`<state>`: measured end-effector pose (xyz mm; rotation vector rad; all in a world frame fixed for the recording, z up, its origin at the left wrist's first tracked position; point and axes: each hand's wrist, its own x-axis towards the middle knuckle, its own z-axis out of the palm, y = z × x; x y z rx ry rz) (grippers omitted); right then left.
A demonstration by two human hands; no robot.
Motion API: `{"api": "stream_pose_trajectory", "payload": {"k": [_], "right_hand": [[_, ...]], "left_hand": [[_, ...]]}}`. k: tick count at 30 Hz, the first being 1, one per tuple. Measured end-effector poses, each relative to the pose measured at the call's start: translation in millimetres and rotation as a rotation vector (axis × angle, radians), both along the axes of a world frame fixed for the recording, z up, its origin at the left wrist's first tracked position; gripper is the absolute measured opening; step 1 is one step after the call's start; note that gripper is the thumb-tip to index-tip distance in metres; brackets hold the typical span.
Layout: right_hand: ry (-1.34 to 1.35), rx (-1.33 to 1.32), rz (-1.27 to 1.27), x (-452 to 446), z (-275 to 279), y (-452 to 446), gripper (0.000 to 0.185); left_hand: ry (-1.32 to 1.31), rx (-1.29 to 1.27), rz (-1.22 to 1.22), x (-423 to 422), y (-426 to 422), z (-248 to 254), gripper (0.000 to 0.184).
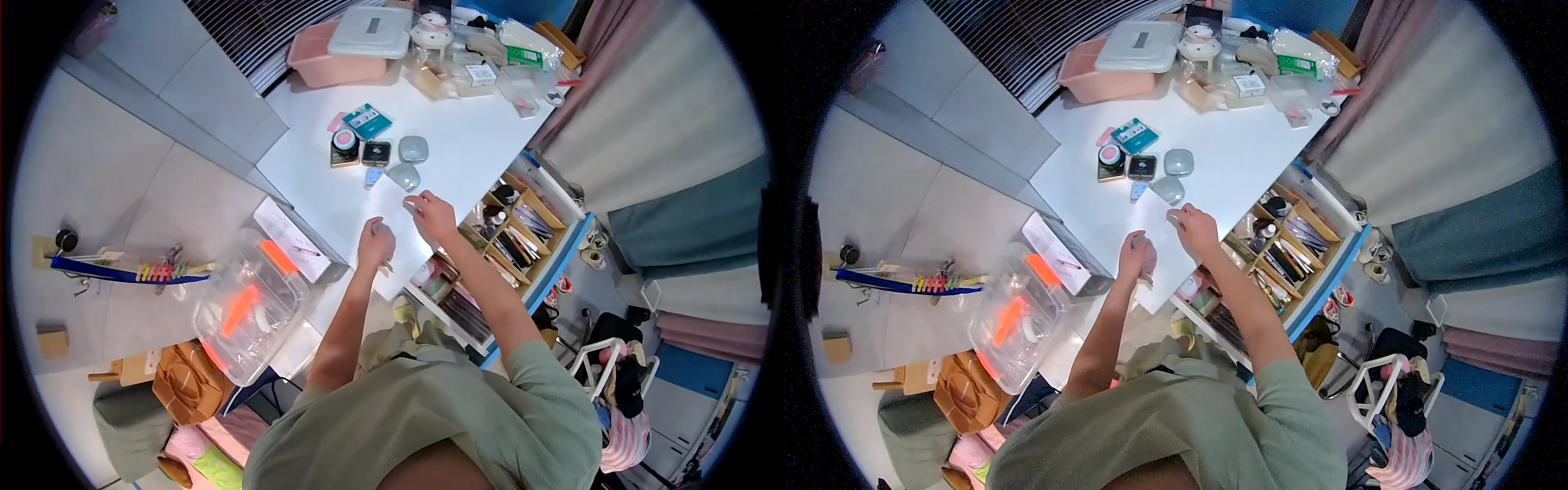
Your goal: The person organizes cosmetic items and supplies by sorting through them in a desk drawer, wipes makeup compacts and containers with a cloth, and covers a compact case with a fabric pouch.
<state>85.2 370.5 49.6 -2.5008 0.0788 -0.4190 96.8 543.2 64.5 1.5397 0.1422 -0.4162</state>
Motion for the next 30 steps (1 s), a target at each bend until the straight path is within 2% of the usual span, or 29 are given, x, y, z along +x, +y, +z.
{"api": "stream_pose_trajectory", "payload": {"k": [2, 6, 9, 13, 16, 18, 20, 21, 23, 24, 27, 30], "right_hand": [[-0.002, -0.096, 0.036, 9.8, -1.5, 8.4, 0.023], [-0.038, -0.242, 0.1, 19.9, -7.4, 13.1, 0.02], [-0.098, -0.293, 0.137, 23.4, -9.9, 11.1, 0.023], [-0.2, -0.213, 0.075, 23.6, -8.3, 14.3, 0.024], [-0.232, 0.096, -0.12, 14.8, 1.0, 21.3, 0.02], [-0.218, 0.433, -0.189, 7.0, -8.1, 18.4, 0.018], [-0.193, 0.792, -0.25, -4.4, -19.7, 13.2, 0.019], [-0.123, 0.923, -0.308, -14.8, -20.3, 10.4, 0.02], [0.01, 1.186, -0.426, -38.0, -19.1, 5.4, 0.024], [0.037, 1.206, -0.469, -49.8, -11.2, 3.1, 0.028], [0.098, 1.397, -0.598, -83.9, -13.8, -8.7, 0.029], [0.137, 1.588, -0.701, -113.5, -13.1, -19.6, 0.019]], "left_hand": [[-0.074, 0.03, -0.017, 19.6, 17.9, -41.4, 0.019], [-0.104, 0.019, -0.043, 30.9, 32.4, -40.6, 0.017], [0.16, -0.098, -0.134, 33.2, 40.7, -41.6, 0.018], [0.081, -0.085, -0.11, 30.5, 41.5, -42.4, 0.016], [0.05, -0.009, -0.091, 31.1, 40.4, -42.1, 0.012], [0.024, 0.063, -0.101, 29.3, 31.2, -41.3, 0.014], [0.039, 0.02, -0.115, 25.7, 18.4, -39.8, 0.017], [0.049, 0.0, -0.124, 22.2, 12.4, -39.9, 0.018], [0.122, -0.053, -0.14, 8.3, -6.5, -9.5, 0.021], [0.16, -0.08, -0.148, 1.7, -16.3, 1.1, 0.023], [0.195, -0.051, -0.316, -4.4, -36.6, -29.2, 0.026], [0.012, 0.05, -0.357, -25.1, -60.4, -31.9, 0.025]]}}
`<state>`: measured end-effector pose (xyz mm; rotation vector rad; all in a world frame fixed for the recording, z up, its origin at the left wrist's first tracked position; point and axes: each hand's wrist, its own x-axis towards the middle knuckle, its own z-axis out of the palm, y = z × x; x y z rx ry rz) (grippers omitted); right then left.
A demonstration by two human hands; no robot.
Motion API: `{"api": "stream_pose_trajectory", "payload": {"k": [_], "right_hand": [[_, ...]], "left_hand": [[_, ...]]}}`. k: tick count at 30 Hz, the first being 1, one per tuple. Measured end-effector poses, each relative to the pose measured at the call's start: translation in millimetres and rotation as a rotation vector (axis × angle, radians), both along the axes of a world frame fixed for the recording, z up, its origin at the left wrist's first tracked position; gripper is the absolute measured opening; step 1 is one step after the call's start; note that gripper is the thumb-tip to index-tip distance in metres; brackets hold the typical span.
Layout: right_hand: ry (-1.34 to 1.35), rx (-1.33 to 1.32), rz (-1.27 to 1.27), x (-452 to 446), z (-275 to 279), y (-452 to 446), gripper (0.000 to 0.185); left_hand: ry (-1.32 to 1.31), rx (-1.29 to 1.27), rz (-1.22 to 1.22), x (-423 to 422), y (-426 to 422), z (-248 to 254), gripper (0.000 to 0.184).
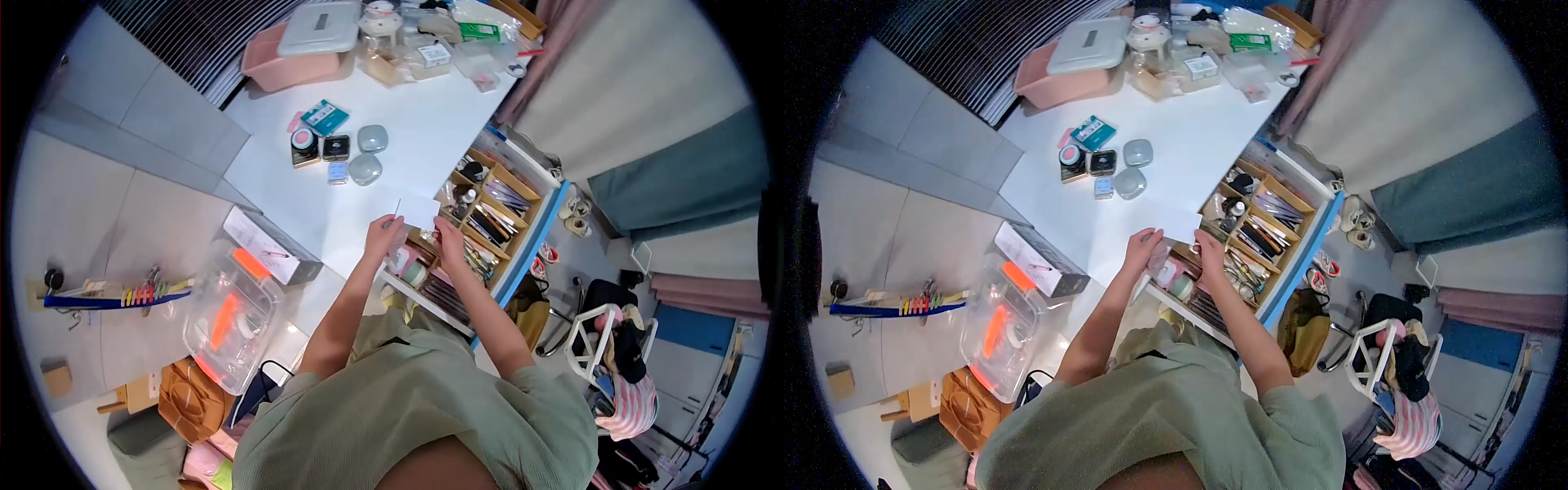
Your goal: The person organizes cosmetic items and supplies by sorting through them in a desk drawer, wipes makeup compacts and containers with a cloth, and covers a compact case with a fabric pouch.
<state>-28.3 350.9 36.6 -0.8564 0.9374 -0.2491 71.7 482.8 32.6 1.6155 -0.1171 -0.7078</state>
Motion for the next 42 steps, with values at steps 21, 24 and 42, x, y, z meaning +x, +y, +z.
{"api": "stream_pose_trajectory", "payload": {"k": [21, 24, 42], "right_hand": [[0.083, 0.536, -0.026, -57.5, -87.3, -48.8, 0.02], [-0.025, 0.736, -0.093, -52.2, -112.4, -57.1, 0.023], [-0.122, 0.611, 0.037, -49.7, -88.3, -50.7, 0.028]], "left_hand": [[0.175, 0.111, -0.027, -45.3, -69.1, -73.5, 0.035], [0.18, -0.019, -0.024, -45.4, -78.9, -90.6, 0.043], [0.111, 0.061, -0.26, -51.4, -53.8, -82.7, 0.024]]}}
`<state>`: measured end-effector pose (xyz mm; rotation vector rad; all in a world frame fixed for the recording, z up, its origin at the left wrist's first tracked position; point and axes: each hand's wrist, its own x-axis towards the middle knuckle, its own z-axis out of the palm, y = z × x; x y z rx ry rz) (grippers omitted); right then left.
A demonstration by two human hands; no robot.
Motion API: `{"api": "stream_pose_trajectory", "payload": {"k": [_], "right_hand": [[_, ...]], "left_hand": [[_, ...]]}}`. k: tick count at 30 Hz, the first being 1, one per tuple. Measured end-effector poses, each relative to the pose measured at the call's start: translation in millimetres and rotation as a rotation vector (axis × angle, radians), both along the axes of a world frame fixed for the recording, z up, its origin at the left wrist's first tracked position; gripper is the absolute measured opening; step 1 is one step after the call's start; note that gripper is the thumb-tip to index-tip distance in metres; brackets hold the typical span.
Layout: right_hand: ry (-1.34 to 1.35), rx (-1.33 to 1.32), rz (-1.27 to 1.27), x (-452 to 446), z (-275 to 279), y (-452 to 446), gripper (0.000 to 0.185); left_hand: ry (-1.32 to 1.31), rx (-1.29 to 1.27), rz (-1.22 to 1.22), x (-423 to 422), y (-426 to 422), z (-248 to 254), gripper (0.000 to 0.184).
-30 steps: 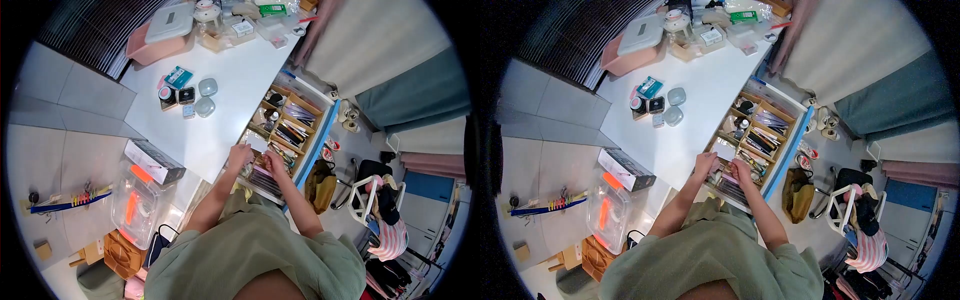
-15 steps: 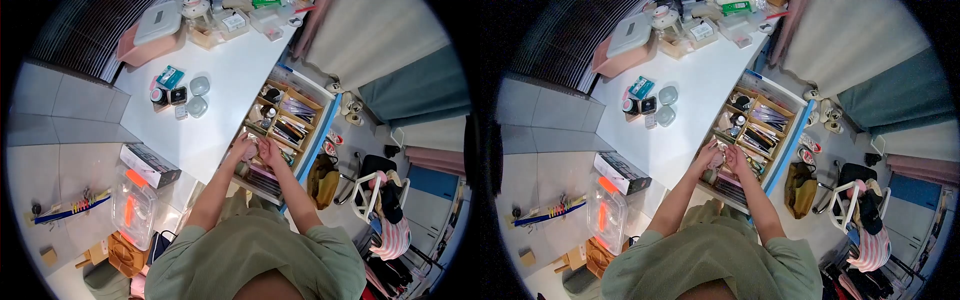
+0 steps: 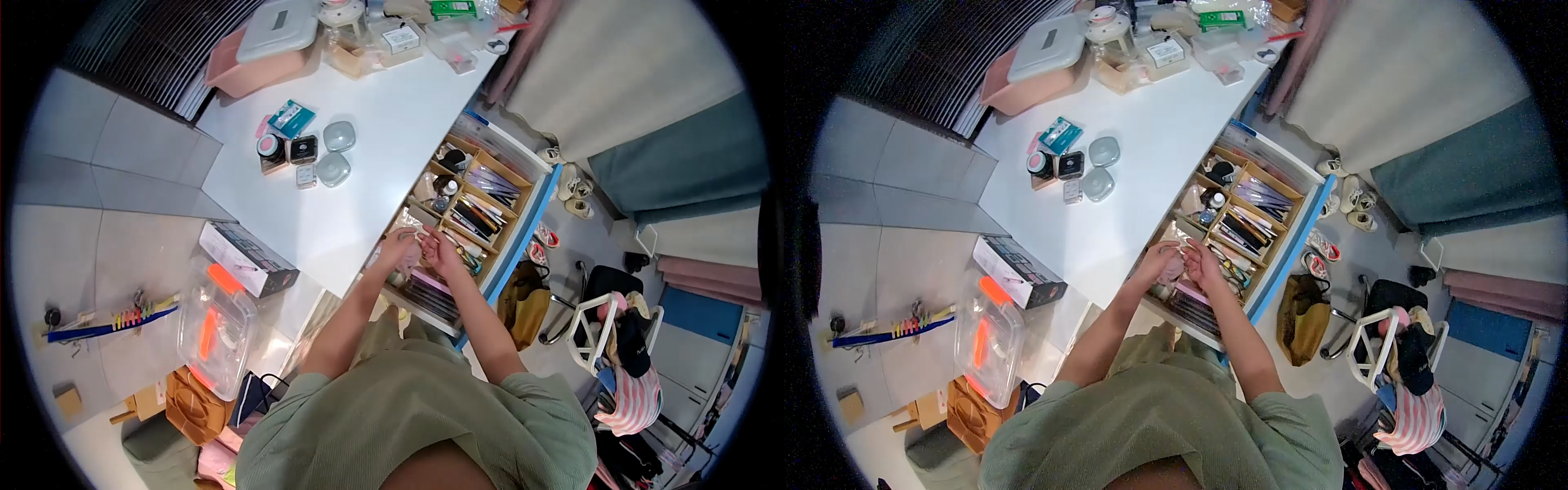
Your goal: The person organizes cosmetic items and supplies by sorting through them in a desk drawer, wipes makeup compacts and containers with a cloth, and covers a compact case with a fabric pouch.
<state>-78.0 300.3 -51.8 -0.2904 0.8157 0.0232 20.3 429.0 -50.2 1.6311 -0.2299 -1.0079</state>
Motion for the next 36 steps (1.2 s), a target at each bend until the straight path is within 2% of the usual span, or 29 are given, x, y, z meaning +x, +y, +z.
{"api": "stream_pose_trajectory", "payload": {"k": [3, 4, 6, 8, 11, 15, 16, 19, 23, 25, 27, 28, 31, 36], "right_hand": [[0.016, -0.059, -0.003, 13.4, 13.7, 7.9, 0.028], [0.067, -0.09, -0.02, 21.5, 22.5, 13.2, 0.029], [0.015, -0.147, -0.01, 32.1, 36.9, 19.0, 0.028], [0.018, -0.191, -0.008, 44.8, 60.7, 27.5, 0.025], [-0.003, -0.244, 0.028, 64.5, 73.7, 38.9, 0.024], [-0.063, -0.282, 0.076, 90.2, 93.0, 58.0, 0.021], [-0.027, -0.303, 0.154, 94.4, 102.6, 61.1, 0.021], [-0.019, -0.502, 0.246, 116.4, 109.5, 73.5, 0.022], [-0.162, -0.906, 0.333, 153.1, 96.7, 81.4, 0.021], [-0.143, -1.356, 0.356, 171.4, 92.6, 83.3, 0.027], [-0.122, -1.809, 0.366, 188.9, 90.7, 83.7, 0.036], [-0.069, -1.917, 0.374, 198.0, 90.5, 84.8, 0.054], [0.068, -2.111, 0.397, 220.7, 94.8, 92.1, 0.067], [0.128, -2.173, 0.478, 239.9, 91.6, 98.5, 0.077]], "left_hand": [[0.119, 0.053, 0.058, 6.0, 3.9, 58.3, 0.021], [0.159, -0.014, 0.126, 6.2, 6.9, 70.9, 0.018], [0.093, -0.036, 0.189, 11.3, 13.7, 84.4, 0.018], [0.034, -0.119, 0.26, 18.3, 26.7, 84.2, 0.017], [-0.102, -0.119, 0.293, 37.5, 49.6, 67.1, 0.017], [-0.278, -0.073, 0.416, 59.8, 74.2, 72.4, 0.017], [-0.287, -0.067, 0.451, 64.6, 79.1, 74.6, 0.02], [-0.007, -0.213, 0.632, 80.3, 93.4, 81.5, 0.023], [-0.24, -0.064, 0.813, 105.4, 103.9, 62.9, 0.027], [-0.251, -0.026, 0.859, 108.7, 104.2, 72.6, 0.028], [-0.154, -0.113, 0.759, 112.8, 110.8, 84.6, 0.03], [-0.108, -0.157, 0.708, 114.8, 113.9, 91.3, 0.031], [0.057, -0.145, 0.606, 120.7, 123.4, 107.3, 0.035], [-0.064, -0.119, 0.634, 117.5, 125.6, 109.3, 0.037]]}}
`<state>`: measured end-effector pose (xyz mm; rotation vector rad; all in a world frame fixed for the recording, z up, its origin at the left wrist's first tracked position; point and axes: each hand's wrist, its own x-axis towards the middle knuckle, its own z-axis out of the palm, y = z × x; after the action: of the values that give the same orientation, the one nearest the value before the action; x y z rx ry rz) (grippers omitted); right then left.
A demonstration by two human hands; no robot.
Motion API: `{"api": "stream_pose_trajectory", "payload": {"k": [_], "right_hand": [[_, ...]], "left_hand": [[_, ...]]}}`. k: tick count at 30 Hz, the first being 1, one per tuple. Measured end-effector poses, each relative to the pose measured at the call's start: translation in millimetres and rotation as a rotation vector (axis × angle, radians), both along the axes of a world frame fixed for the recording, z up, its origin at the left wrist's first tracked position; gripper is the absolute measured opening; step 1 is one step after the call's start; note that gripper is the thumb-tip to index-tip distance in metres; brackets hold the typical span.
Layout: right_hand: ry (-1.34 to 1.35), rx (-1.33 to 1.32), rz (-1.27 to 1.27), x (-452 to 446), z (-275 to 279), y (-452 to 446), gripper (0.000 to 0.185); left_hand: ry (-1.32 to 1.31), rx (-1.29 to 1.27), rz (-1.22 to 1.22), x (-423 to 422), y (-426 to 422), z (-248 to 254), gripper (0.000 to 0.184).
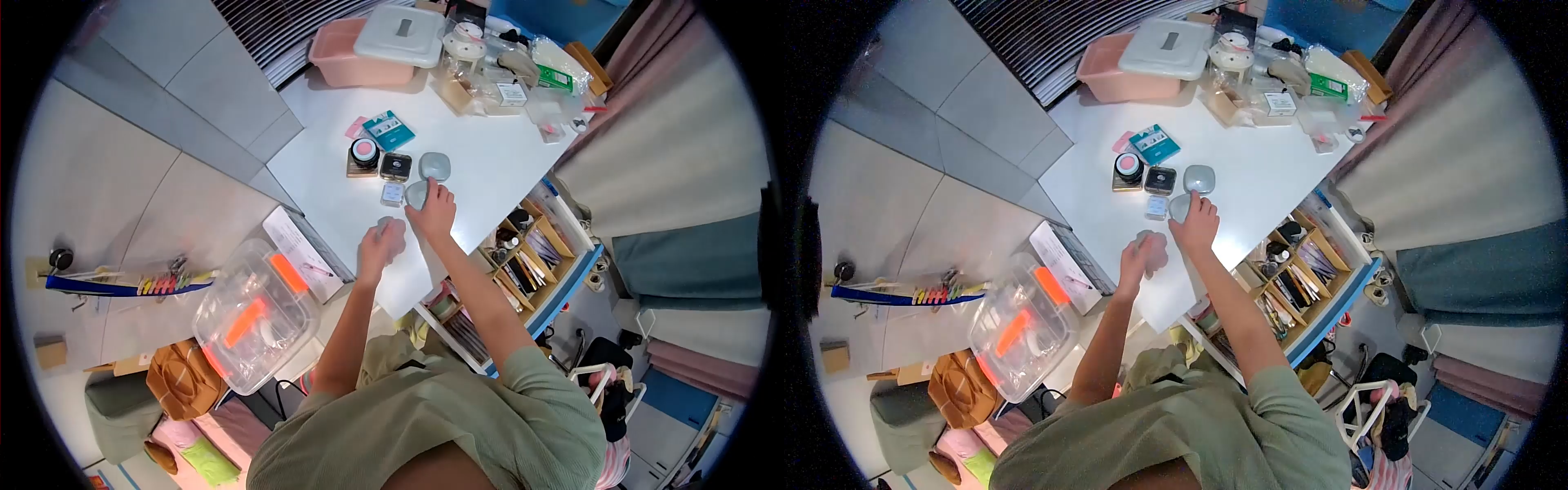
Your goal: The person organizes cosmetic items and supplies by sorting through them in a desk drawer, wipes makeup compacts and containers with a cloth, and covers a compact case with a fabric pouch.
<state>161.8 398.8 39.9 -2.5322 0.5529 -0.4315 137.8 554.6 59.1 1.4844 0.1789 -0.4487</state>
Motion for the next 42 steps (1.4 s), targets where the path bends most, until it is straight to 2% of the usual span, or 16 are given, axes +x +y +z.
{"api": "stream_pose_trajectory", "payload": {"k": [4, 7, 10, 13, 16, 19, 24, 28, 31, 34, 36, 38, 42], "right_hand": [[-0.073, -0.005, 0.017, -1.8, -2.1, -3.5, 0.079], [-0.092, 0.33, 0.042, -11.4, 13.2, -4.8, 0.076], [-0.271, 0.639, 0.107, -37.5, 39.8, 4.7, 0.072], [-0.302, 0.475, 0.257, -72.5, 73.2, 16.3, 0.07], [-0.284, 0.359, 0.277, -100.3, 86.2, 25.4, 0.07], [-0.328, 0.286, 0.304, -123.0, 104.6, 28.9, 0.072], [-0.359, 0.203, 0.278, -135.3, 136.4, 23.0, 0.072], [-0.396, 0.256, 0.164, -141.0, 152.5, 19.6, 0.066], [-0.396, 0.134, 0.242, -163.9, 167.3, 32.2, 0.065], [-0.452, 0.1, 0.266, -168.6, 162.3, 39.2, 0.065], [-0.441, -0.004, 0.253, -165.3, 176.0, 36.8, 0.063], [-0.412, -0.011, 0.181, -162.5, 184.1, 31.9, 0.062], [-0.447, 0.06, 0.142, -171.5, 183.6, 21.3, 0.063]], "left_hand": [[-0.025, 0.046, -0.04, -2.3, 5.9, 13.1, 0.033], [-0.219, 0.025, 0.046, -3.6, 5.8, -1.5, 0.033], [-0.072, -0.15, 0.039, -10.6, 7.5, 2.5, 0.037], [0.085, -0.367, 0.005, -17.3, -2.2, 24.5, 0.04], [0.362, -0.605, -0.058, -31.1, -12.0, 59.8, 0.041], [0.431, -0.937, -0.08, -45.0, -12.5, 82.7, 0.044], [0.483, -1.064, -0.09, -65.6, -12.8, 98.2, 0.044], [0.495, -1.244, -0.158, -76.2, -8.4, 115.2, 0.044], [0.428, -1.202, -0.133, -85.9, -9.5, 132.2, 0.044], [0.45, -1.11, -0.146, -90.6, -8.0, 122.3, 0.043], [0.521, -1.171, -0.193, -96.7, -7.4, 121.2, 0.042], [0.602, -1.129, -0.164, -103.7, -8.5, 126.0, 0.042], [0.555, -1.247, -0.164, -110.6, -6.3, 140.9, 0.041]]}}
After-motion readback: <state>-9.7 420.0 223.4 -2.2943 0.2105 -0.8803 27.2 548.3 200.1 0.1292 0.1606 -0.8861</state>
